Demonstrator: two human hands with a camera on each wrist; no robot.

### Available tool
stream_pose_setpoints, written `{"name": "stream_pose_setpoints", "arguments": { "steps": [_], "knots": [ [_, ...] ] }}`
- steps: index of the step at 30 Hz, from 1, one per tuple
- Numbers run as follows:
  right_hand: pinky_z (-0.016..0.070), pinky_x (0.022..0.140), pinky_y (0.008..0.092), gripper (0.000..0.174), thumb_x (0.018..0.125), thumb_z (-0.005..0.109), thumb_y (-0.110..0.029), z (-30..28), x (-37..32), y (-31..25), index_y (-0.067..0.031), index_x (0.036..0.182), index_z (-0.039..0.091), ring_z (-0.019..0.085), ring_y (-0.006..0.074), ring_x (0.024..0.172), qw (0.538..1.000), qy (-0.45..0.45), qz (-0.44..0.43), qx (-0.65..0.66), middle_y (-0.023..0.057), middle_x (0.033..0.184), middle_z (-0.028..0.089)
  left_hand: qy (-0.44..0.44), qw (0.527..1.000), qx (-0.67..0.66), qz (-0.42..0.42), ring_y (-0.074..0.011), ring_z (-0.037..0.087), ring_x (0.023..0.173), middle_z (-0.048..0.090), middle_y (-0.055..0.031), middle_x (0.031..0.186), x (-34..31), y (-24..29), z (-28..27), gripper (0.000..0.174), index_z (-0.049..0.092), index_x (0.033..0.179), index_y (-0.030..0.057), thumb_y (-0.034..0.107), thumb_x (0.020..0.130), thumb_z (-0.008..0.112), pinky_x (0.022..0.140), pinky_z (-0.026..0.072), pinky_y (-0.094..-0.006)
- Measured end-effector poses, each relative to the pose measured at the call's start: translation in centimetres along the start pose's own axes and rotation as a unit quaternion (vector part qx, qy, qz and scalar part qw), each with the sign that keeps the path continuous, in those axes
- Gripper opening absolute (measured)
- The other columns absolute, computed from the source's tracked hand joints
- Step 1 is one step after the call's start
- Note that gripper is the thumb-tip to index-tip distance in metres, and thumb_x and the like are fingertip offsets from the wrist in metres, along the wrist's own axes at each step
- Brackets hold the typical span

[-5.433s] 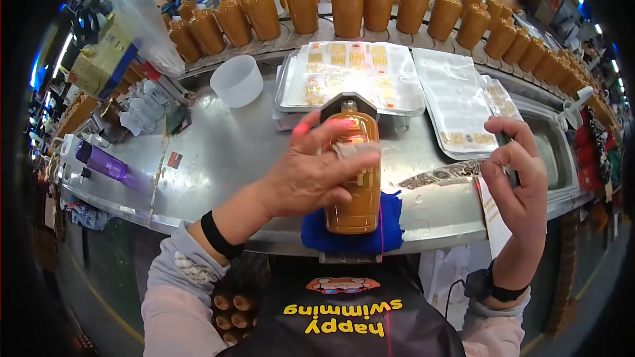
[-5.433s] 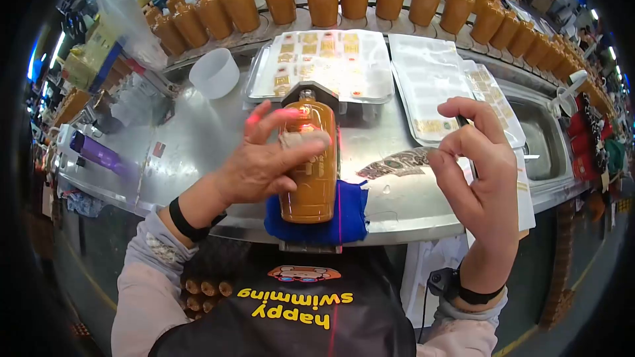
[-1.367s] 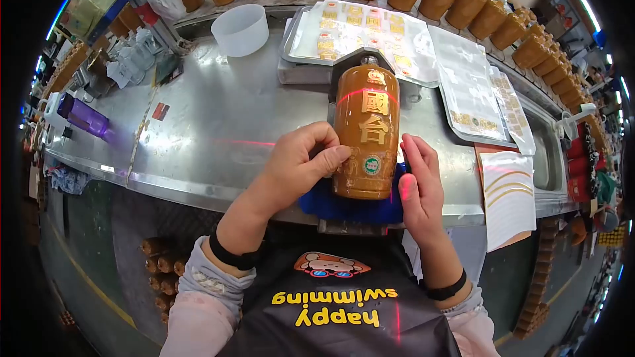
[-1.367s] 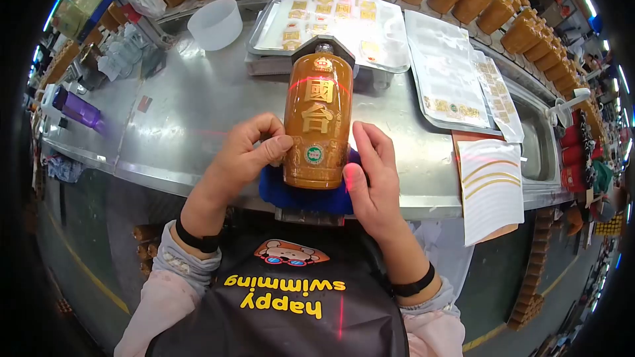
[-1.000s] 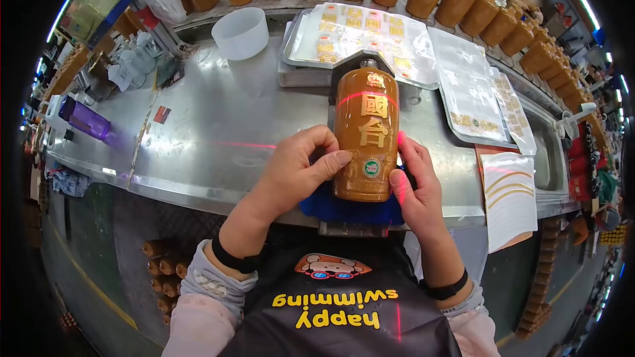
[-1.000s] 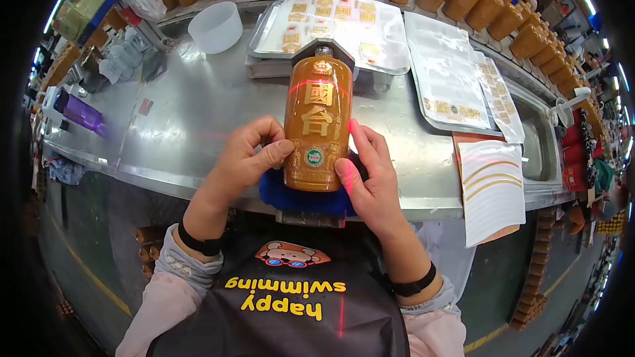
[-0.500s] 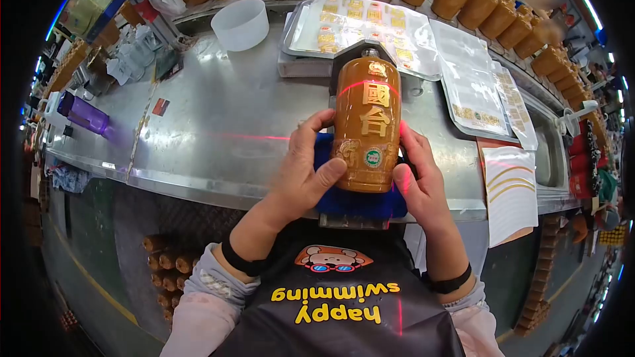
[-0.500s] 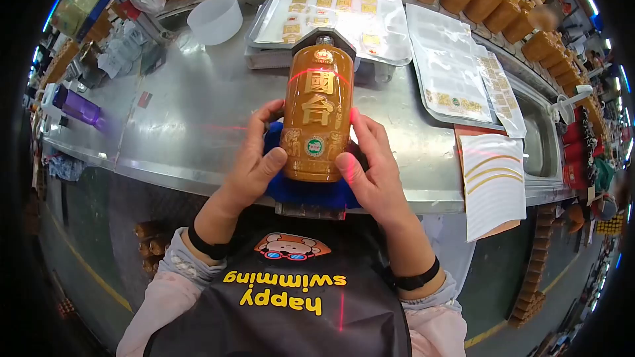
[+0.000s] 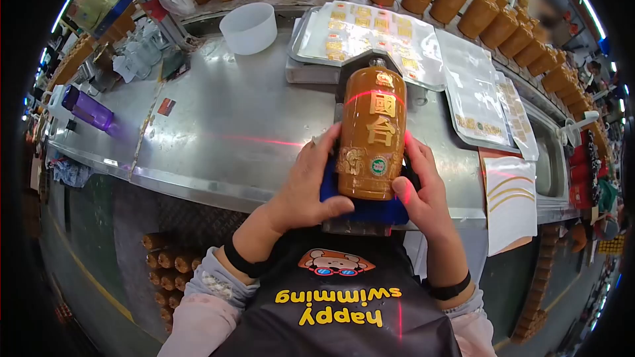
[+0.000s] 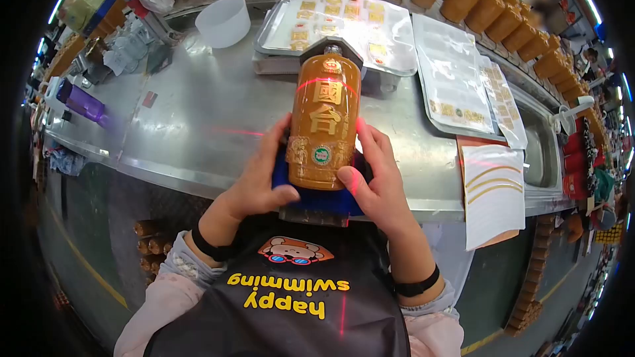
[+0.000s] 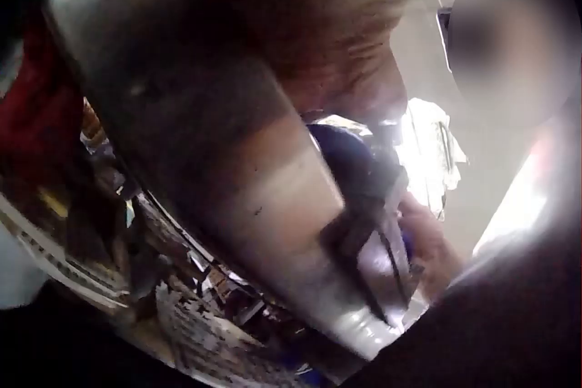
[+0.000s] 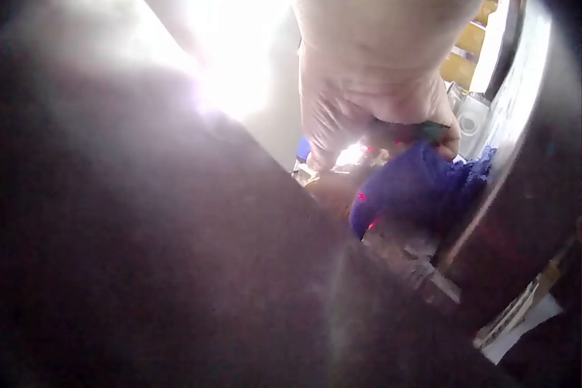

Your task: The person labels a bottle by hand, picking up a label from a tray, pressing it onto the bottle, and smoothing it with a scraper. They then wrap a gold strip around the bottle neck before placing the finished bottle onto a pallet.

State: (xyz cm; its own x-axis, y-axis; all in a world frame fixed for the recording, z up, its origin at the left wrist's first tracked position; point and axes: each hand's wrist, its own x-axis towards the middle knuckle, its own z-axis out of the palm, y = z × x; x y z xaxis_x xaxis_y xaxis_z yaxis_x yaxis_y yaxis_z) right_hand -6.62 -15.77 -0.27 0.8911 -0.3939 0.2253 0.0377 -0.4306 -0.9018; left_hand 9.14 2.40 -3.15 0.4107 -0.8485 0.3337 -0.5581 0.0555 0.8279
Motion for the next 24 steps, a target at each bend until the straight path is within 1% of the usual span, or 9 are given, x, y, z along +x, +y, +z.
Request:
{"name": "stream_pose_setpoints", "arguments": {
  "steps": [2,6,9,10,12,13,14,19,24],
  "knots": [
    [0.035,0.11,0.0384,0.077,0.09,0.07,-0.031,0.1,-0.2,0.6,0.0036,0.149,0.034,0.041,0.0312,0.133,0.999,0.017,-0.004,0.037,0.0211,0.143,0.04,-0.012,0.996,0.089,0.014,-0.0423,0.04,0.131,0.04,-0.0253,0.144,-0.4,0.2,-0.2,0.107,0.02,0.151,-0.0024,0.054,0.077,0.073,0.115,0.0155,-0.056],
    [0.0372,0.109,0.0431,0.079,0.084,0.076,-0.032,-0.6,-1.1,-0.9,0.0011,0.146,0.04,0.042,0.0378,0.132,0.98,0.034,-0.113,-0.157,0.0239,0.143,0.039,0.005,0.961,0.264,0.077,-0.0385,0.043,0.128,0.048,-0.0215,0.138,-0.2,1.1,-1.4,0.1,0.028,0.15,-0.0014,0.054,0.078,0.072,0.113,0.0171,-0.0596],
    [0.0394,0.106,0.0437,0.076,0.078,0.081,-0.026,0.0,-1.7,-1.5,-0.0038,0.143,0.048,0.042,0.039,0.13,0.97,-0.001,-0.132,-0.203,0.0234,0.143,0.039,0.014,0.97,0.235,0.061,-0.0385,0.043,0.129,0.048,-0.0221,0.138,0.4,2.8,-2.1,0.09,0.028,0.149,-0.0023,0.049,0.086,0.067,0.114,0.0219,-0.0537],
    [0.0409,0.105,0.0438,0.068,0.075,0.082,-0.02,0.3,-1.7,-1.7,-0.007,0.137,0.055,0.043,0.0393,0.129,0.97,0.004,-0.126,-0.209,0.0227,0.143,0.04,0.039,0.994,0.095,0.036,-0.0382,0.043,0.13,0.048,-0.0226,0.138,0.5,2.2,-1.6,0.086,0.028,0.149,-0.0029,0.047,0.089,0.065,0.114,0.0235,-0.0511],
    [0.0458,0.096,0.0393,0.063,0.087,0.07,-0.035,0.6,-1.6,-0.9,-0.0007,0.137,0.053,0.047,0.0349,0.126,0.951,0.002,-0.162,-0.262,0.0241,0.143,0.038,0.084,0.979,-0.187,-0.014,-0.0377,0.042,0.131,0.047,-0.0237,0.138,0.7,0.5,0.0,0.079,0.029,0.148,-0.004,0.044,0.094,0.061,0.113,0.0267,-0.0458],
    [0.0482,0.092,0.0371,0.064,0.093,0.064,-0.042,0.6,-1.6,-0.6,0.0024,0.137,0.052,0.049,0.0326,0.124,0.941,-0.003,-0.178,-0.288,0.0249,0.143,0.038,0.097,0.976,-0.194,-0.031,-0.0375,0.042,0.131,0.047,-0.0243,0.138,0.9,0.3,0.6,0.076,0.029,0.147,-0.0046,0.042,0.096,0.059,0.113,0.0278,-0.0442],
    [0.0407,0.105,0.0437,0.057,0.081,0.077,-0.023,1.2,-1.7,-1.2,-0.0041,0.132,0.06,0.044,0.0385,0.128,0.966,0.019,-0.139,-0.218,0.0231,0.141,0.041,0.11,0.972,-0.199,-0.049,-0.0373,0.042,0.131,0.047,-0.0249,0.138,1.3,0.4,1.1,0.073,0.029,0.146,-0.0052,0.041,0.097,0.057,0.112,0.0289,-0.0426],
    [0.0408,0.105,0.0432,0.055,0.084,0.076,-0.026,2.3,-1.0,-1.4,-0.0033,0.132,0.059,0.045,0.0386,0.127,0.965,0.026,-0.133,-0.224,0.024,0.14,0.042,0.132,0.979,-0.14,-0.071,-0.0377,0.047,0.126,0.049,-0.0265,0.135,1.9,-0.3,0.9,0.065,0.033,0.143,-0.0057,0.038,0.099,0.054,0.107,0.0347,-0.0437],
    [0.0412,0.105,0.0428,0.055,0.085,0.075,-0.026,2.5,-1.0,-1.5,-0.0025,0.132,0.059,0.046,0.0385,0.127,0.965,0.025,-0.133,-0.226,0.0249,0.14,0.042,0.147,0.97,-0.182,-0.07,-0.0377,0.049,0.123,0.05,-0.027,0.133,1.6,-0.4,1.2,0.066,0.032,0.144,-0.0044,0.038,0.099,0.055,0.106,0.0362,-0.0444]
  ]
}}
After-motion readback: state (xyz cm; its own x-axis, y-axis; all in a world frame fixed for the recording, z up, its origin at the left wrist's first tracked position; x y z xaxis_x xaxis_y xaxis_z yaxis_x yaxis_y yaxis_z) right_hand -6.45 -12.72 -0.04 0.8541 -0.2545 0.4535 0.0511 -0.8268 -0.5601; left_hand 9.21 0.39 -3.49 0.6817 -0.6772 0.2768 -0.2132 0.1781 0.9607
